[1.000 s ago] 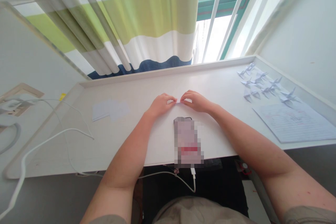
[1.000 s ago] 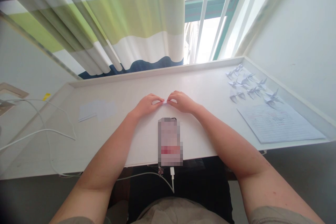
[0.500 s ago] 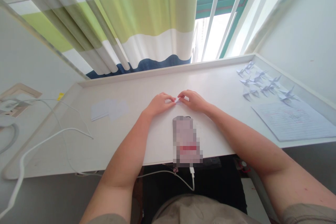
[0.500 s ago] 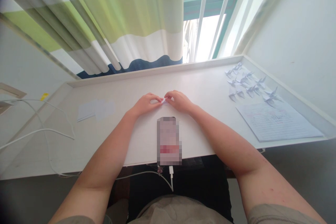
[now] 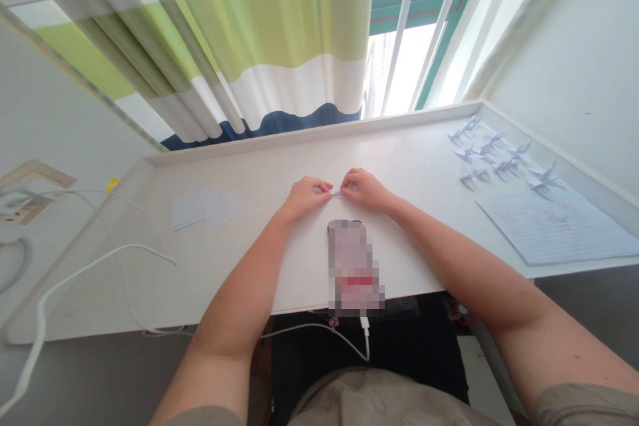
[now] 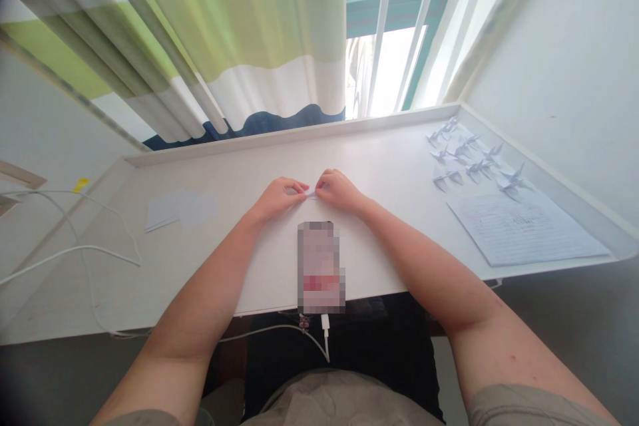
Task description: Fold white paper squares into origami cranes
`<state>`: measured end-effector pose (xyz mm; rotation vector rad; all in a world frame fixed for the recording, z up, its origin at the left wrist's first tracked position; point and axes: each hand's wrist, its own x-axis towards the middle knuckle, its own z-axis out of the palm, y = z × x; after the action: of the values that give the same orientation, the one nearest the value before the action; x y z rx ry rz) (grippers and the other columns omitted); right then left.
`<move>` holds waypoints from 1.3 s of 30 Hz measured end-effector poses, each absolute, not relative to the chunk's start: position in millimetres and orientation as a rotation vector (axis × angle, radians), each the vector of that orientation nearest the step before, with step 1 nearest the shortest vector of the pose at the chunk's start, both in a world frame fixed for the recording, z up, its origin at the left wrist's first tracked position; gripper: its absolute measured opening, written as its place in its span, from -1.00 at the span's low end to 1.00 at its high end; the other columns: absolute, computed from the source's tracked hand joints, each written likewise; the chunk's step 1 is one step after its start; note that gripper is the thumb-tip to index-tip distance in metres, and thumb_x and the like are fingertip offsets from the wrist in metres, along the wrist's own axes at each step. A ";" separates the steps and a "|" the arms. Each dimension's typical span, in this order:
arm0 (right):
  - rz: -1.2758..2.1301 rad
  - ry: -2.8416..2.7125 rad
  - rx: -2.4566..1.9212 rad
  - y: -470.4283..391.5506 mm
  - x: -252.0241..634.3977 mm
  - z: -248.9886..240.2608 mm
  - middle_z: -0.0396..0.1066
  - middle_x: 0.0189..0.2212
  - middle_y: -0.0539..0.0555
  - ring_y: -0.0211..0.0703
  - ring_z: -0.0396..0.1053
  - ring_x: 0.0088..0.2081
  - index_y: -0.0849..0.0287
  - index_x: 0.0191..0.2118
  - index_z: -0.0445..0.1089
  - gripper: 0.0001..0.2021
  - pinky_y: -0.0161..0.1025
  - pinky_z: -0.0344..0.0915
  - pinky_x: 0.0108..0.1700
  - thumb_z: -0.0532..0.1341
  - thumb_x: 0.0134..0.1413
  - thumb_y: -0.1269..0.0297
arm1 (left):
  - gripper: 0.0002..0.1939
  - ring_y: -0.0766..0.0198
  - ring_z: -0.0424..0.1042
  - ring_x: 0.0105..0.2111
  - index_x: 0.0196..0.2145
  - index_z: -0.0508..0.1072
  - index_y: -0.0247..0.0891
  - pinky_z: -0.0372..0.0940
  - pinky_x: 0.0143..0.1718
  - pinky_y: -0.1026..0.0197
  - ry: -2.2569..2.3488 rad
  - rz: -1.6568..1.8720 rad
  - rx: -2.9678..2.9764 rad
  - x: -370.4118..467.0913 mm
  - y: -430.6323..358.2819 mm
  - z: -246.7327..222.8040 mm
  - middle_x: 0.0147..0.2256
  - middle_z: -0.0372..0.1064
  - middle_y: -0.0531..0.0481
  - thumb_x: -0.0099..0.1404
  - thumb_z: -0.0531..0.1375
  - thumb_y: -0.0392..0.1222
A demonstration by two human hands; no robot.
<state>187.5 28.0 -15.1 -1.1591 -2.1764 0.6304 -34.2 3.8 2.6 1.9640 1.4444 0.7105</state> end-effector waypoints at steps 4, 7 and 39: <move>0.651 -2.151 -1.179 30.3 187.8 -19.2 0.56 -0.15 0.17 0.09 0.45 -0.01 0.10 -0.42 0.54 -0.86 0.03 0.38 0.16 0.29 0.15 0.39 | -0.92 -0.01 0.58 0.09 -0.35 0.67 -0.12 0.36 0.29 -0.09 1.443 0.712 1.938 -33.9 3.9 3.3 -0.03 0.69 -0.03 0.25 0.32 -0.21; 0.668 -2.144 -1.201 30.5 188.1 -19.6 0.55 -0.14 0.18 0.11 0.43 0.02 0.10 -0.43 0.54 -0.85 0.05 0.37 0.19 0.30 0.17 0.36 | -0.90 -0.03 0.54 0.12 -0.35 0.67 -0.10 0.33 0.31 -0.13 1.470 0.723 2.002 -33.2 3.9 2.1 -0.04 0.69 -0.02 0.30 0.34 -0.12; 0.671 -2.083 -1.428 32.7 192.7 -17.9 0.53 0.08 0.24 0.23 0.40 0.21 0.07 -0.09 0.68 -0.72 0.13 0.27 0.30 0.18 0.36 0.26 | -0.58 -0.16 0.31 0.29 0.11 0.62 -0.10 0.23 0.37 -0.19 1.674 0.655 2.084 -27.5 9.3 -15.2 0.25 0.44 -0.15 0.29 0.36 -0.10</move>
<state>192.7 32.7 -17.9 -1.4278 -2.0830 0.6712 -27.5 9.3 -15.2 2.0836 1.6738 0.6552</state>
